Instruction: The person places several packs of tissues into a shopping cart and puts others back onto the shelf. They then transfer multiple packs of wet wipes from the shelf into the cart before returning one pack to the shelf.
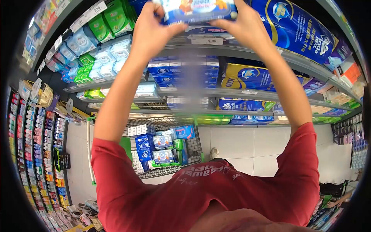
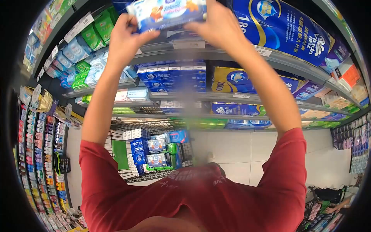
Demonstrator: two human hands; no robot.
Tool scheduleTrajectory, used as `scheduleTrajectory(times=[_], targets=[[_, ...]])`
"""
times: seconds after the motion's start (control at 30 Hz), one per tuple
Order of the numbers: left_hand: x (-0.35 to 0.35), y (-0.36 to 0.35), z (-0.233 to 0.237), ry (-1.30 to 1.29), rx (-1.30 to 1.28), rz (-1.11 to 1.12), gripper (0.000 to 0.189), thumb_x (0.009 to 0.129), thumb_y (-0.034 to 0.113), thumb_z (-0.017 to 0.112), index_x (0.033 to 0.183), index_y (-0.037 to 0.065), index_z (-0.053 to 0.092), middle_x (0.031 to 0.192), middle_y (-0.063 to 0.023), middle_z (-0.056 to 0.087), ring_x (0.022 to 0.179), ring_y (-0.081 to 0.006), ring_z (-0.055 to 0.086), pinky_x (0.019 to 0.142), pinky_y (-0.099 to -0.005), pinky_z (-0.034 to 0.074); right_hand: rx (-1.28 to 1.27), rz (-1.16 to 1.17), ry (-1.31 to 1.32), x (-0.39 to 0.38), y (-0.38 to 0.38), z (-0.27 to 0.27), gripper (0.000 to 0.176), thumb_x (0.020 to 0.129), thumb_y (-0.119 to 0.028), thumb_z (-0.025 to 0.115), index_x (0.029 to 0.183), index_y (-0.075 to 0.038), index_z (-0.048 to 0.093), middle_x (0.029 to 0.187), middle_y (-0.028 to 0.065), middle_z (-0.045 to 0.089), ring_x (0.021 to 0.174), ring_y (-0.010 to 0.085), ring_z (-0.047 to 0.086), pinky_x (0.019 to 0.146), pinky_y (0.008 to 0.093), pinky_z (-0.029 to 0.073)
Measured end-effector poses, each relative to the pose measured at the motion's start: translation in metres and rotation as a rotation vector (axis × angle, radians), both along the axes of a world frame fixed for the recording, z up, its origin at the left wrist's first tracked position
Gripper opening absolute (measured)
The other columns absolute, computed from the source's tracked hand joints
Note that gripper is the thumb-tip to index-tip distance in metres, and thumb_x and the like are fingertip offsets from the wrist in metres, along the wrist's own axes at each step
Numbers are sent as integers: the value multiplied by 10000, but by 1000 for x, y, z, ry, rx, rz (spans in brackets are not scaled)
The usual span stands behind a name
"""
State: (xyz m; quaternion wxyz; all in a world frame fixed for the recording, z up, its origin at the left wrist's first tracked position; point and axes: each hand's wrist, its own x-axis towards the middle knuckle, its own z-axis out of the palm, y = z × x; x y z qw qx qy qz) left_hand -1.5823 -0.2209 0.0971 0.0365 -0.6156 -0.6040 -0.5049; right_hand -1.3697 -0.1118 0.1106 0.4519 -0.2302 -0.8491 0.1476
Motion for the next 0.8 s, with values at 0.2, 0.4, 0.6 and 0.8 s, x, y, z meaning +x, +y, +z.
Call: scheduleTrajectory(times=[0.2, 0.4, 0.6, 0.8], targets=[[0, 108, 19, -427, 38, -265, 399, 650, -19, 773, 950, -39, 511, 768, -129, 611, 688, -163, 587, 591, -279, 474, 22, -423, -404, -18, 49, 38, 492, 694, -191, 734, 1074, 66, 556, 1027, 274, 635, 1004, 379, 620, 861, 422, 493], [-5, 144, 28, -259, -295, -5, 256, 673, 46, 767, 836, -108, 643, 771, -171, 658, 676, -199, 634, 575, -316, 501, 233, -469, -614, -33, 82, 37, 195, 718, -161, 662, 830, -5, 694, 848, 200, 684, 857, 330, 674, 756, 413, 534], [-14, 161, 11, -59, -159, 322, 377, 647, 160, 790, 941, -46, 673, 914, -206, 684, 852, -310, 668, 778, -367, 519, 414, -461, -557, -69, 130, 7, 167, 743, -116, 601, 854, -41, 700, 872, 162, 694, 843, 290, 686, 729, 397, 543], [-25, 170, 7, 60, -252, 414, 318, 695, 201, 707, 982, 63, 704, 1001, -203, 669, 946, -333, 647, 853, -390, 509, 56, -350, -844, -67, 133, 27, 214, 745, -119, 591, 885, -9, 710, 919, 190, 689, 864, 298, 682, 747, 397, 541]])
